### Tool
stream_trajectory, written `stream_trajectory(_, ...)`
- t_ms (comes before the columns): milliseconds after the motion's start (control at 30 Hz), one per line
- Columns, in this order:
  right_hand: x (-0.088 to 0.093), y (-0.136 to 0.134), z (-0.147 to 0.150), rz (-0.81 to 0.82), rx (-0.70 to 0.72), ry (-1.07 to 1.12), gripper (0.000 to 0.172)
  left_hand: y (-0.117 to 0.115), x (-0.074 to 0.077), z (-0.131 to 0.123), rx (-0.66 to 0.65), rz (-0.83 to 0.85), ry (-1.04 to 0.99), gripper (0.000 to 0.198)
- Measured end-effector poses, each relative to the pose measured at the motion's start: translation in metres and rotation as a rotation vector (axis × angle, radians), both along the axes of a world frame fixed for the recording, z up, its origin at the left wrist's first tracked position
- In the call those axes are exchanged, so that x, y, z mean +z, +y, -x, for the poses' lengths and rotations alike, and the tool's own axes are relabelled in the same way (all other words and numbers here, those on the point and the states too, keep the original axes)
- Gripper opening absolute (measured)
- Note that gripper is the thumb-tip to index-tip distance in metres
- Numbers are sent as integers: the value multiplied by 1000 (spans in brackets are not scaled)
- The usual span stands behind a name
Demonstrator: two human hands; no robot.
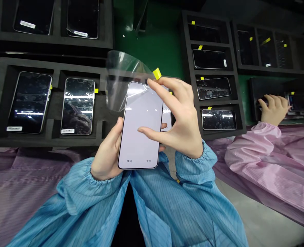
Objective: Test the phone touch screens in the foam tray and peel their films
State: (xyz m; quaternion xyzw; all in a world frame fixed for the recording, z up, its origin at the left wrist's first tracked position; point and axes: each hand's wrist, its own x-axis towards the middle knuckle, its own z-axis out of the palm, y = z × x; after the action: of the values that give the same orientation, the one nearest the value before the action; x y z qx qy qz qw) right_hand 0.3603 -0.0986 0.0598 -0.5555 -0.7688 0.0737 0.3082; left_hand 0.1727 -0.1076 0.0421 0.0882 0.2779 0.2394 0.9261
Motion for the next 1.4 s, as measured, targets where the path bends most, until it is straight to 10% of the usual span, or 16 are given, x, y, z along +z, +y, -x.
stream_trajectory(533, 2, 3, 11, -40, -12, -44, 73, -3, -2, 0, 9, -9, 30, 62)
stream_trajectory(1400, 11, -5, 5, 55, -26, 70, 40, -7, 24, 4, -91, 173, -150, 62)
